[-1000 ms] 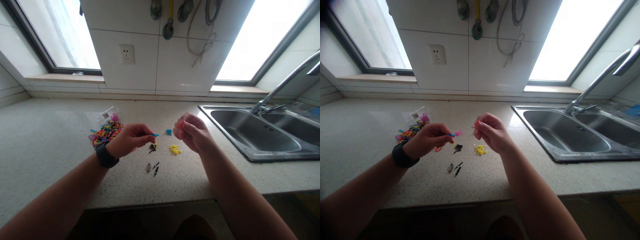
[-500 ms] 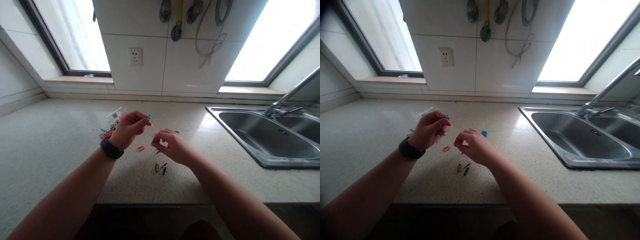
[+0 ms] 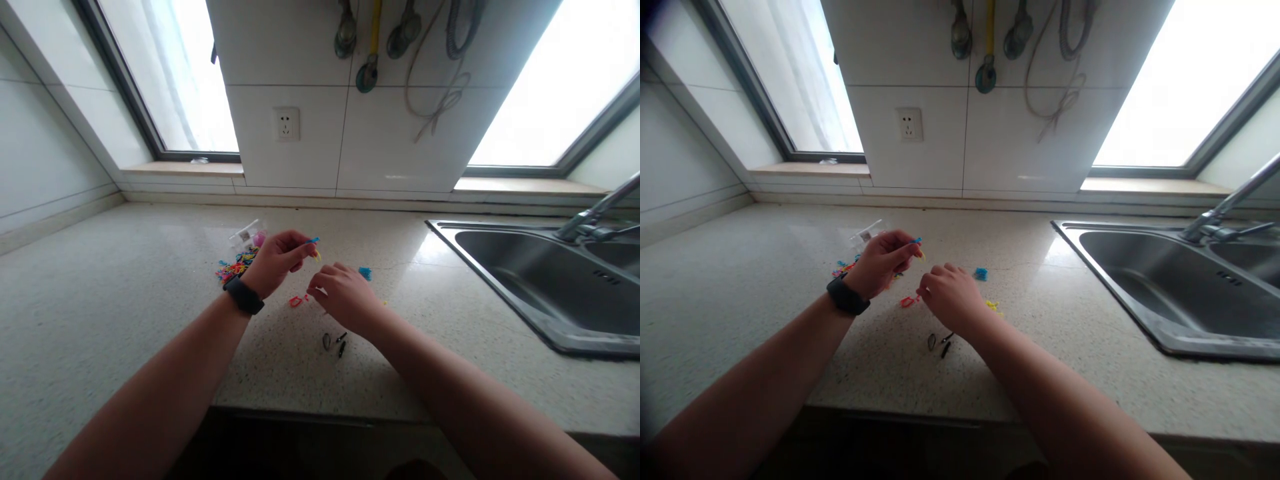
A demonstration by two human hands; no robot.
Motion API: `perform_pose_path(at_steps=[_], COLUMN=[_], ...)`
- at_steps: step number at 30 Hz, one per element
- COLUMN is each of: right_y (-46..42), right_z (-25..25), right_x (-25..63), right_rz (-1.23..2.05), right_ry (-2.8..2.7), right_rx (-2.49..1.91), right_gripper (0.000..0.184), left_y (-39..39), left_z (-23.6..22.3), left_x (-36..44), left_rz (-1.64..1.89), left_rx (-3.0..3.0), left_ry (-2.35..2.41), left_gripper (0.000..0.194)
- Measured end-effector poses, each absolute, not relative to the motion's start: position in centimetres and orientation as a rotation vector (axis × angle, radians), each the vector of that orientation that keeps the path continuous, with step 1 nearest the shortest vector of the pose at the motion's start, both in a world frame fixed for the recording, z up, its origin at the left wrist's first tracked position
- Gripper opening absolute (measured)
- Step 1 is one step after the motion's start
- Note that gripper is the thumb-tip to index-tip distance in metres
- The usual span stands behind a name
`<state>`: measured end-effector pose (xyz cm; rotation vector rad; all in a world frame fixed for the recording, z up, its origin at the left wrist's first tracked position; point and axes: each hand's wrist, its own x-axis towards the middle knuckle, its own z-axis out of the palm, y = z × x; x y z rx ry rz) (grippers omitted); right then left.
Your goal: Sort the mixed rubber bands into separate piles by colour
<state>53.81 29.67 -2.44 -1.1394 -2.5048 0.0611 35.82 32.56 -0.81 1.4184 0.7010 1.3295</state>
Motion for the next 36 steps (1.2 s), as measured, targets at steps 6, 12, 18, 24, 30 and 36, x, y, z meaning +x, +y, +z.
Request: perform_pose_path(at_steps=[6, 12, 18, 24, 30, 36], right_y=[30.1, 29.3, 29.2, 29.0, 29.8, 32.0], right_z=[-2.0, -1.3, -1.0, 0.1, 1.5, 1.0], right_x=[55.7, 55.8, 55.8, 56.9, 58.9, 61.0], right_rz=[0.596, 0.894, 0.929, 0.938, 0.824, 0.723], right_ry=[-1.987, -1.784, -1.7, -1.699, -1.596, -1.414], right_rx=[-1.016, -0.784, -0.788, -0.748, -0.747, -0.792], right_gripper=[0.015, 0.02, 0.018, 0.016, 0.014, 0.019], left_y=[31.9, 31.1, 30.8, 30.7, 30.6, 30.9], left_z=[-0.7, -0.6, -0.6, -0.5, -0.7, -1.6], left_x=[36.2, 36.9, 37.1, 36.9, 37.1, 38.2], left_rz=[1.361, 1.322, 1.307, 1.33, 1.27, 1.1], left_rx=[1.394, 1.417, 1.455, 1.419, 1.413, 1.627], left_ry=[0.669, 0.635, 0.619, 0.623, 0.618, 0.711], left_gripper=[0.019, 0.015, 0.017, 0.017, 0.018, 0.024])
